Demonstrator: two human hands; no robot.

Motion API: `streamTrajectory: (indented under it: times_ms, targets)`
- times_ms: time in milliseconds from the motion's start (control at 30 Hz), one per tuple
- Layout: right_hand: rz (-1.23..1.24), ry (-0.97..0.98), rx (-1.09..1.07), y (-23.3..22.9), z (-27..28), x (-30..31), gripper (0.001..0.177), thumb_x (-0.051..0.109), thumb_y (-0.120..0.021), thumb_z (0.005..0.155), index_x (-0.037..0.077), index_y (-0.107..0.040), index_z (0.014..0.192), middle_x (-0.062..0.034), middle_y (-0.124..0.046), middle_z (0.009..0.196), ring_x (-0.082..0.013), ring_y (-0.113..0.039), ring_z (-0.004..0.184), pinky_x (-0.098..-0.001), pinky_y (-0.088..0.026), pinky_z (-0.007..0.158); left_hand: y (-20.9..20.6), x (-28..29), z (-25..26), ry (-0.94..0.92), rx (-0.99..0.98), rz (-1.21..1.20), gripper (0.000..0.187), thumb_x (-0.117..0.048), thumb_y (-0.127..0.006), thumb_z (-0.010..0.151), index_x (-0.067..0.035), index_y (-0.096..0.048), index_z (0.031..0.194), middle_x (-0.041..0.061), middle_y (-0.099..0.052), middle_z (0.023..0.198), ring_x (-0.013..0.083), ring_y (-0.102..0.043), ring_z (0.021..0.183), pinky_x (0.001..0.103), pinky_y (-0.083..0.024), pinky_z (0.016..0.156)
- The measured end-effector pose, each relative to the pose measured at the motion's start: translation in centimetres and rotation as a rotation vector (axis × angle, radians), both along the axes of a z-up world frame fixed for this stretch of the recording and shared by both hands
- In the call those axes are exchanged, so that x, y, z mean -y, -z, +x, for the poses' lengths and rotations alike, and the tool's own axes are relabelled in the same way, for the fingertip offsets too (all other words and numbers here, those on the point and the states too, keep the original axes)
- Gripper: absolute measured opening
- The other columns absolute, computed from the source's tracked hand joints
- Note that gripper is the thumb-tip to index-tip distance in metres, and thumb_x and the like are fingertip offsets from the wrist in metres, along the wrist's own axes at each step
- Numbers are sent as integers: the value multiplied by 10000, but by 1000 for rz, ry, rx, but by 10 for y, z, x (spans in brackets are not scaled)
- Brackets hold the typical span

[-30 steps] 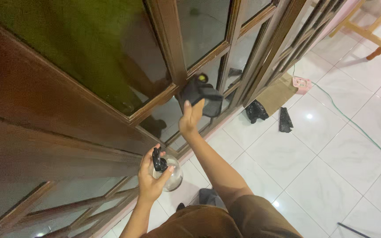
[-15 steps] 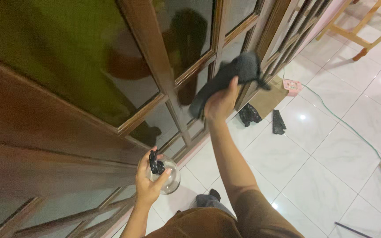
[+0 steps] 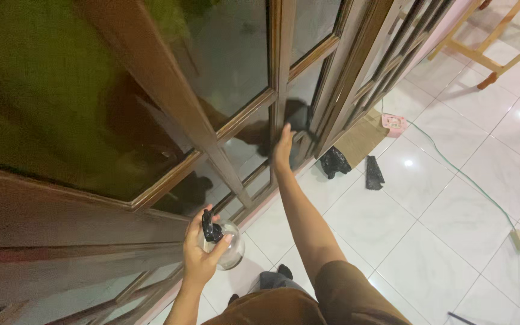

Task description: The person wipes glass panes of a wooden window frame using a cloth and a spray bottle, applying liquid to the glass and scrubbing the surface.

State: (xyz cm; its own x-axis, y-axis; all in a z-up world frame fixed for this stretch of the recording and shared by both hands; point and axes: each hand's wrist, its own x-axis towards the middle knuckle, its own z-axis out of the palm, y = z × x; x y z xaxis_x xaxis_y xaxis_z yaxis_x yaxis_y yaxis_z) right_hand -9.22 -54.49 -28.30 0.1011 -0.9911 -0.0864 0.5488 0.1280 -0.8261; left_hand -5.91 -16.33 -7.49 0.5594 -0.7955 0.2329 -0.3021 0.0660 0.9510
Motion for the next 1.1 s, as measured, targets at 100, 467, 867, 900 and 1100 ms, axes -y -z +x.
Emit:
streamTrajectory:
  times_ms: [100, 467, 867, 900, 1100]
  targets:
    - [261, -134, 58, 24, -8, -6, 837, 636, -454, 974, -11, -416, 1503, -133, -519, 1474, -247, -504, 1324, -375, -372, 1137, 4, 11, -6, 3, -78, -29, 710, -97, -810, 775, -19, -495, 1406, 162, -529, 1473, 242, -623, 1214, 393, -525, 989]
    - [-725, 35, -42, -148, -14, -20, 585, 314, -301, 1166, -46, -247, 1625, -145, -264, 1703, -239, -236, 1591, -359, -154, 1322, 7, 45, -14, -13, -8, 28, 707, -95, -811, 768, -23, -514, 1406, 136, -565, 1453, 227, -628, 1202, 380, -507, 1014]
    - [-503, 353, -536, -33, -15, 94, 567, 345, -338, 1150, -80, -298, 1523, -223, -213, 1657, -344, -254, 1513, -359, -173, 1275, 16, 62, -13, -34, -38, 75, 719, -86, -807, 762, -39, -507, 1414, 131, -570, 1428, 229, -636, 1215, 384, -528, 1001]
    - [-395, 314, -544, -8, -14, 97, 574, 367, -340, 1151, -96, -323, 1490, -238, -242, 1618, -349, -255, 1491, -362, -175, 1262, 16, 62, -14, -36, -65, 83, 727, -91, -812, 763, -43, -502, 1419, 128, -582, 1409, 226, -644, 1216, 381, -535, 995]
    - [-97, 191, -504, 65, -18, 85, 772, 509, -327, 1077, -98, -291, 1553, -238, -190, 1686, -329, -110, 1590, -374, -64, 1273, 14, 62, -19, -30, -8, 87, 720, -60, -805, 763, -36, -493, 1412, 143, -537, 1453, 239, -624, 1241, 384, -513, 1013]
